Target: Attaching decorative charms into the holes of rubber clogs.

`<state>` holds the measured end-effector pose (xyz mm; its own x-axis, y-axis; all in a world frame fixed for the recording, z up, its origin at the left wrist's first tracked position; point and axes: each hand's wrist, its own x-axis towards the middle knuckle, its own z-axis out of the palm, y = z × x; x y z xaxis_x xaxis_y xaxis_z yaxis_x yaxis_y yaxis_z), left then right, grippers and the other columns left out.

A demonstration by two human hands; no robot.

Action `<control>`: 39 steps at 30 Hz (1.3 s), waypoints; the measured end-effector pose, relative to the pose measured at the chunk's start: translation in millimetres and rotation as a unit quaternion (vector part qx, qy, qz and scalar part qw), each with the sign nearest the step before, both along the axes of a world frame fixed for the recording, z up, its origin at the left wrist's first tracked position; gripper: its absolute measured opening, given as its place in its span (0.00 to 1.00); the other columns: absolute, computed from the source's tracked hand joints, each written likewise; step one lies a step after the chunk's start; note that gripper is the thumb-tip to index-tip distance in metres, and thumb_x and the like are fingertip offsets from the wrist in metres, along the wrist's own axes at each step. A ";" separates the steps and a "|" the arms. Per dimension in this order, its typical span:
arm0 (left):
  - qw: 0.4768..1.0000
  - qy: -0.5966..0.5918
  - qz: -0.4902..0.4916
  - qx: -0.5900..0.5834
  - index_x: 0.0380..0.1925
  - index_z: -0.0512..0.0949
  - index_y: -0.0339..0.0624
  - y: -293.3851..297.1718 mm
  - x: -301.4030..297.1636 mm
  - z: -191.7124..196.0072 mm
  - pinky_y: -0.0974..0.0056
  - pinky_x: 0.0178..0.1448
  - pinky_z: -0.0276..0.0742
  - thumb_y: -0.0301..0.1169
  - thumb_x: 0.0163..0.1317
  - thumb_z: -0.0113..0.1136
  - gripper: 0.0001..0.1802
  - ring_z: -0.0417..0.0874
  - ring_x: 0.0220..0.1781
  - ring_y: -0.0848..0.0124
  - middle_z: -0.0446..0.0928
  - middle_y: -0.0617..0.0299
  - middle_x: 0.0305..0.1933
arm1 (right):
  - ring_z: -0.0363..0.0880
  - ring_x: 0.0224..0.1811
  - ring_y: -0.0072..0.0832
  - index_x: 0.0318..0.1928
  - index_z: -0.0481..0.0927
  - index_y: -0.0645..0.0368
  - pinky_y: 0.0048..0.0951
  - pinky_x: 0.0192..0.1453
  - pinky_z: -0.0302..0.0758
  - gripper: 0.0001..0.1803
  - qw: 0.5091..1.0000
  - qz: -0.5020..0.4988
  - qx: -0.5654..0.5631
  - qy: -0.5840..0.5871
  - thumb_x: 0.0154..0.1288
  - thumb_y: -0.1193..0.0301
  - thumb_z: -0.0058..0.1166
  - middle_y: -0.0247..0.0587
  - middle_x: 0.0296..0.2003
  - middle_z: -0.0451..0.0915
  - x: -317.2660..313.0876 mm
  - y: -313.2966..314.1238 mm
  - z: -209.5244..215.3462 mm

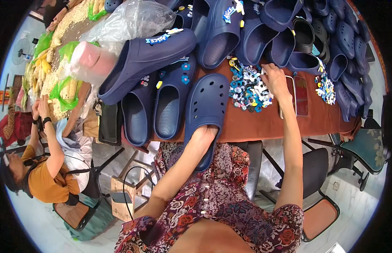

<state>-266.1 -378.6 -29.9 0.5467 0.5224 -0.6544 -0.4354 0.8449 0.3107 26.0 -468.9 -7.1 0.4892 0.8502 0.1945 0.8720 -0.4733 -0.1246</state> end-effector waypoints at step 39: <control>0.909 0.090 -0.191 0.360 0.55 0.70 0.40 -4.1 3.8 22.5 0.68 0.56 0.75 0.25 0.68 0.49 0.15 0.76 0.53 0.71 0.74 0.59 0.53 | 0.75 0.29 0.13 0.37 0.83 0.63 0.18 0.33 0.71 0.07 0.842 0.014 0.121 0.525 0.58 0.74 0.61 0.31 0.29 0.82 -128.8 29.6 58.4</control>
<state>-262.3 -382.7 -7.4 0.6965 0.6449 -0.3148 -0.0405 0.4732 0.8800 -102.8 -439.3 51.3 0.4794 0.8622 -0.1639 0.2306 -0.3039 -0.9244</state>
